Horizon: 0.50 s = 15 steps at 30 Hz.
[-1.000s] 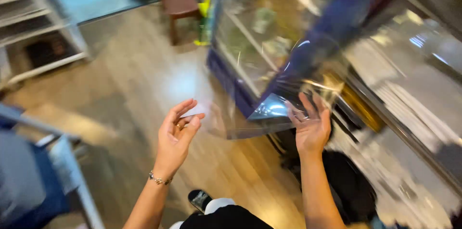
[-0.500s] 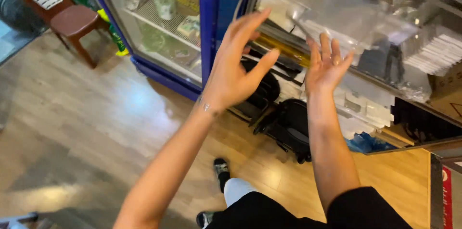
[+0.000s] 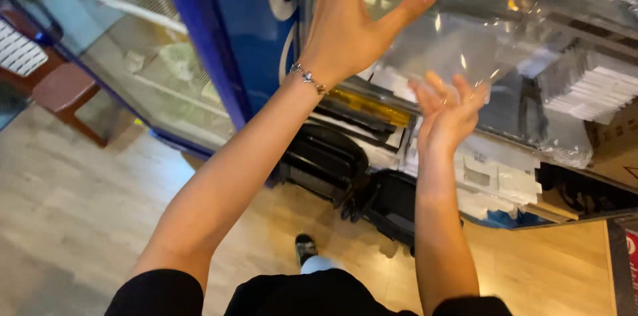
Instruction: Assembling and folding transparent plastic cake boxes on a countertop.
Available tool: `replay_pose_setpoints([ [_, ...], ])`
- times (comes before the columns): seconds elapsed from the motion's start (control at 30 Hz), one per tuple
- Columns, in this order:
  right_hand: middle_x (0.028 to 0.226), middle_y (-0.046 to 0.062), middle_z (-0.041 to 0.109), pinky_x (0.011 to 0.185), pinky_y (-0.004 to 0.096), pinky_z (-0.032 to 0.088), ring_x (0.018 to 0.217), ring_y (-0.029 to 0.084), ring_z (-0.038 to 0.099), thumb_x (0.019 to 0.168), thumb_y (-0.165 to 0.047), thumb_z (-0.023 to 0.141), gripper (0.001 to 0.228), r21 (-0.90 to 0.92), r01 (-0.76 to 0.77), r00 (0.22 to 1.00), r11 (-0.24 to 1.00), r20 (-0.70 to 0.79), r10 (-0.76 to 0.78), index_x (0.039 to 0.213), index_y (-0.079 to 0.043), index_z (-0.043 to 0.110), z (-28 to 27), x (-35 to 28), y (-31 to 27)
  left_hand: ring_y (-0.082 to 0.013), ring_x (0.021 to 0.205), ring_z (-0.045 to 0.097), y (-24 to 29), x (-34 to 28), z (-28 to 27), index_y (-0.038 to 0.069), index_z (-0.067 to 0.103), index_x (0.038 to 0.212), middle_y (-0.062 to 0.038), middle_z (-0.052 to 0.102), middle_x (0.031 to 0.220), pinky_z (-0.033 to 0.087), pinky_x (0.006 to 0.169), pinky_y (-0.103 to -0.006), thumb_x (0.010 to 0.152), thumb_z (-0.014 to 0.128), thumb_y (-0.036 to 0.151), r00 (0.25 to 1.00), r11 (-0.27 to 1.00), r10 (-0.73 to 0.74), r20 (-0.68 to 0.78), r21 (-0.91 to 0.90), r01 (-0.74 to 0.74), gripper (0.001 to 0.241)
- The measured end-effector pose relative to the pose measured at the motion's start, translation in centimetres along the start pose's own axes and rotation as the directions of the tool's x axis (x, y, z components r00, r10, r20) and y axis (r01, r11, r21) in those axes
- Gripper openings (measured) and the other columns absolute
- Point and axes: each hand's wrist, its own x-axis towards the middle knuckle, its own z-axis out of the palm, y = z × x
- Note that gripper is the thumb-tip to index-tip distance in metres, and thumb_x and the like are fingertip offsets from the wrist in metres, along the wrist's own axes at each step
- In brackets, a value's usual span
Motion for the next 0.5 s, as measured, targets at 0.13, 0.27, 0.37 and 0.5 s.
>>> replay_pose_setpoints([
  [0.13, 0.115, 0.039, 0.07, 0.083, 0.045, 0.064, 0.094, 0.052, 0.075, 0.102, -0.064, 0.038, 0.077, -0.147, -0.002, 0.997, 0.989, -0.073, -0.009, 0.144, 0.001, 0.036, 0.8, -3.4, -1.1, -0.0157, 0.1, 0.071, -0.5, -0.3, 2.3, 0.002, 0.046, 0.133, -0.008, 0.069, 0.115, 0.057, 0.088, -0.0277, 0.104, 0.076, 0.02, 0.97, 0.78, 0.241, 0.027, -0.6, -0.177, 0.046],
  [0.27, 0.117, 0.04, 0.066, 0.085, 0.05, 0.066, 0.093, 0.049, 0.074, 0.102, -0.067, 0.038, 0.08, -0.144, 0.02, 0.999, 0.989, -0.039, -0.025, 0.148, -0.001, 0.033, -0.2, -5.5, -0.4, -0.0059, 0.082, 0.062, 1.9, -2.6, 1.4, 0.003, 0.053, 0.127, -0.002, 0.066, 0.092, 0.047, 0.077, -0.0195, 0.113, 0.072, 0.007, 0.991, 0.725, 0.092, 0.092, -0.688, -0.004, 0.023],
  [0.37, 0.121, 0.038, 0.065, 0.088, 0.048, 0.065, 0.1, 0.045, 0.073, 0.099, -0.074, 0.039, 0.089, -0.177, 0.117, 0.993, 0.977, 0.04, -0.112, 0.153, -0.004, 0.032, 0.3, -6.8, -0.3, -0.0053, 0.077, 0.056, 2.9, -2.9, 0.0, 0.003, 0.054, 0.124, -0.001, 0.064, 0.091, 0.044, 0.075, -0.0182, 0.115, 0.073, 0.005, 0.99, 0.744, 0.122, 0.065, -0.667, -0.048, 0.021],
  [0.5, 0.122, 0.036, 0.066, 0.084, 0.046, 0.065, 0.1, 0.043, 0.074, 0.09, -0.079, 0.041, 0.096, -0.22, 0.182, 0.982, 0.958, 0.092, -0.166, 0.152, -0.007, 0.031, 2.5, -6.4, -0.9, -0.0072, 0.077, 0.058, 3.3, -2.1, -2.1, 0.003, 0.054, 0.122, -0.004, 0.063, 0.101, 0.046, 0.073, -0.0191, 0.112, 0.075, 0.005, 0.978, 0.767, 0.208, 0.016, -0.622, -0.154, 0.023],
])
